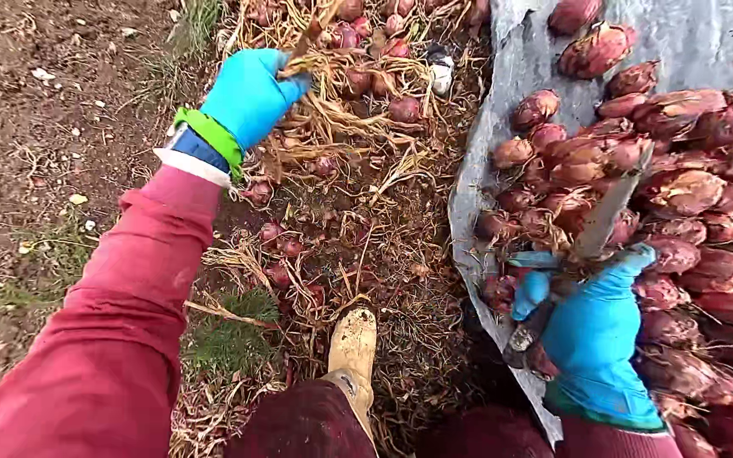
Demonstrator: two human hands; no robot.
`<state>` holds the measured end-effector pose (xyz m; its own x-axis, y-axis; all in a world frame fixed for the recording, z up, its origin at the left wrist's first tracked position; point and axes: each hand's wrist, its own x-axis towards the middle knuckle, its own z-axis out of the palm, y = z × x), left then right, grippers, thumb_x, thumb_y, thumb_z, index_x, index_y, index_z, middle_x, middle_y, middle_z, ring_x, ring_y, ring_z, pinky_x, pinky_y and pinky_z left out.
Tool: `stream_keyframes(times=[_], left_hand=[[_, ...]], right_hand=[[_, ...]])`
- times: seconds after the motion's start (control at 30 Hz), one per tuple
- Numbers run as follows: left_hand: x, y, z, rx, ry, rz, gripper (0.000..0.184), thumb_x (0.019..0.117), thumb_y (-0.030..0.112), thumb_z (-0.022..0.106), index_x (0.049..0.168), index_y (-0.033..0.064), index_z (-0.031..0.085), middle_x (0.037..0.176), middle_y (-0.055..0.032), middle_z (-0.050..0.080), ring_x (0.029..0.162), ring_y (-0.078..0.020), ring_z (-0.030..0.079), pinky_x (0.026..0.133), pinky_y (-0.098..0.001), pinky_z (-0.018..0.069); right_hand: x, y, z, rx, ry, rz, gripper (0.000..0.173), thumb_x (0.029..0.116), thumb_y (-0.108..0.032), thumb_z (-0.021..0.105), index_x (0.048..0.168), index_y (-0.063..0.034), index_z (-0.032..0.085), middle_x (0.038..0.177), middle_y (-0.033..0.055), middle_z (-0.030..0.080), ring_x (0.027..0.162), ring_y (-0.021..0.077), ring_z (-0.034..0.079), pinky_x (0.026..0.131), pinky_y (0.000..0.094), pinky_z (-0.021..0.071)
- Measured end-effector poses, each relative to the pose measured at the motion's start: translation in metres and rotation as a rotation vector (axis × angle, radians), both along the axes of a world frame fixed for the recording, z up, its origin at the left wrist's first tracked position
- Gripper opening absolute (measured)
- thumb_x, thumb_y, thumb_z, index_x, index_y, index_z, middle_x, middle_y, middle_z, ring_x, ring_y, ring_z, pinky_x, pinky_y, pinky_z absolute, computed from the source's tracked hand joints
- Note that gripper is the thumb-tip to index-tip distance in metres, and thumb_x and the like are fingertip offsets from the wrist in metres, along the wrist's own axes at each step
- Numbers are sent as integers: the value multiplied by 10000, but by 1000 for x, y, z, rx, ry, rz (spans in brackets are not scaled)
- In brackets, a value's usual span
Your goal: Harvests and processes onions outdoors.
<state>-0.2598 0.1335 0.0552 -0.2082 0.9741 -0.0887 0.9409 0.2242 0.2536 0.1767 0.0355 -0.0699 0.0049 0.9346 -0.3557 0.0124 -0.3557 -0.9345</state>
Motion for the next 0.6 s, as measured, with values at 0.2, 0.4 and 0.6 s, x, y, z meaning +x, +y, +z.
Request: stream_keyframes(times=[0.2, 0.4, 0.6], left_hand=[[-124, -130, -26, -37, 288, 488, 533, 872, 299, 780, 1340, 88, 635, 1304, -289, 624, 1229, -507, 589, 957, -752, 472], [-25, -241, -250, -691, 106, 79, 822, 770, 193, 833, 1524, 163, 510, 1352, -208, 636, 1246, -429, 597, 1069, -623, 472], [-62, -239, -230, -814, 89, -31, 625, 803, 237, 838, 1390, 170, 635, 1231, -139, 716, 1149, -366, 681, 976, -636, 537]], right_hand=[[-41, -54, -58, -203, -117, 221, 895, 1037, -640, -4, 1083, -70, 684, 603, 82, 600, 449, 218, 572, 427, 419, 539], [-75, -85, -72, -315, -102, 393, 869, 1051, -624, 47, 912, -39, 674, 604, 99, 629, 468, 219, 605, 454, 389, 550], [-68, -113, -66, -369, -8, 445, 796, 1070, -582, 123, 1122, -38, 702, 619, 76, 634, 464, 182, 583, 455, 353, 537]])
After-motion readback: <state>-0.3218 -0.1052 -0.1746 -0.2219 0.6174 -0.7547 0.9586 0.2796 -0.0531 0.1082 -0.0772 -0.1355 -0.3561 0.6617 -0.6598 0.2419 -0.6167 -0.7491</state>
